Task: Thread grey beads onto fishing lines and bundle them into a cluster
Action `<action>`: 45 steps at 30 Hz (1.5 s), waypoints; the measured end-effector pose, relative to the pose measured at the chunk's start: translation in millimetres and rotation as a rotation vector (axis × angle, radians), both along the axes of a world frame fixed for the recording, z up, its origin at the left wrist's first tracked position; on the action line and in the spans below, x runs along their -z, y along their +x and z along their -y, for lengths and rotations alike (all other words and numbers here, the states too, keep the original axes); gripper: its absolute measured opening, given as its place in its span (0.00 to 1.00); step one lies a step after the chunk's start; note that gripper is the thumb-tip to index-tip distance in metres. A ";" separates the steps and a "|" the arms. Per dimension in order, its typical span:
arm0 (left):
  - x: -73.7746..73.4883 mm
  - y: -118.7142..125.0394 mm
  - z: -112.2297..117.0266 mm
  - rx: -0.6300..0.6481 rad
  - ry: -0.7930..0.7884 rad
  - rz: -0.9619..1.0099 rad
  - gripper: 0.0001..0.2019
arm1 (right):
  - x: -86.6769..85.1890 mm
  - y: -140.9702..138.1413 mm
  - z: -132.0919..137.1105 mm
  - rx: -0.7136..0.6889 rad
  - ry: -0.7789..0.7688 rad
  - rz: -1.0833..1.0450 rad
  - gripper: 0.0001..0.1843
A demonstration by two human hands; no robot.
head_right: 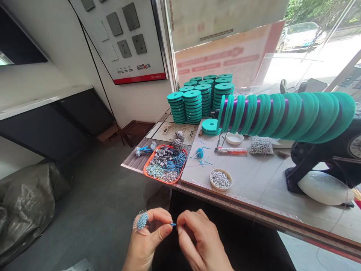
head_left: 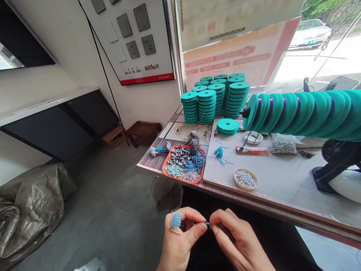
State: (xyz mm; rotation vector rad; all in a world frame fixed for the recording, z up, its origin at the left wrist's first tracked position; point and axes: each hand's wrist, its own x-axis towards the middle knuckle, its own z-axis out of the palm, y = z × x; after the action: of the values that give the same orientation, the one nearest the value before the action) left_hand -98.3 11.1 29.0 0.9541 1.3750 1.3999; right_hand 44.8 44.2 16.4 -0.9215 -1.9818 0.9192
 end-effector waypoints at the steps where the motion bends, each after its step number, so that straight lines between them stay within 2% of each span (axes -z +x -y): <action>1: -0.6 0.0 -0.5 0.002 -0.001 0.000 0.05 | 0.2 0.1 0.0 -0.001 -0.002 0.004 0.11; 20: -1.5 -1.8 -1.7 0.049 -0.002 0.013 0.04 | 2.8 0.0 0.6 -0.033 -0.005 0.021 0.10; 32: -3.1 0.4 -0.7 0.035 0.025 -0.021 0.05 | 9.6 -1.9 2.5 -0.060 -0.135 -0.050 0.12; 41: -1.8 6.3 -3.4 0.000 0.164 -0.258 0.06 | 29.5 -1.1 -0.5 -0.075 -0.062 -0.170 0.07; 45: -0.2 6.8 -2.3 -0.028 0.170 -0.308 0.06 | 31.8 -1.2 1.1 -0.093 -0.156 -0.206 0.09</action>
State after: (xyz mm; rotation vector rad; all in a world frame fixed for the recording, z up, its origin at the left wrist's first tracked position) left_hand -91.5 13.5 29.2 1.3094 1.5139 1.4514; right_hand 43.6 43.2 -15.4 -0.7901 -1.8083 1.1864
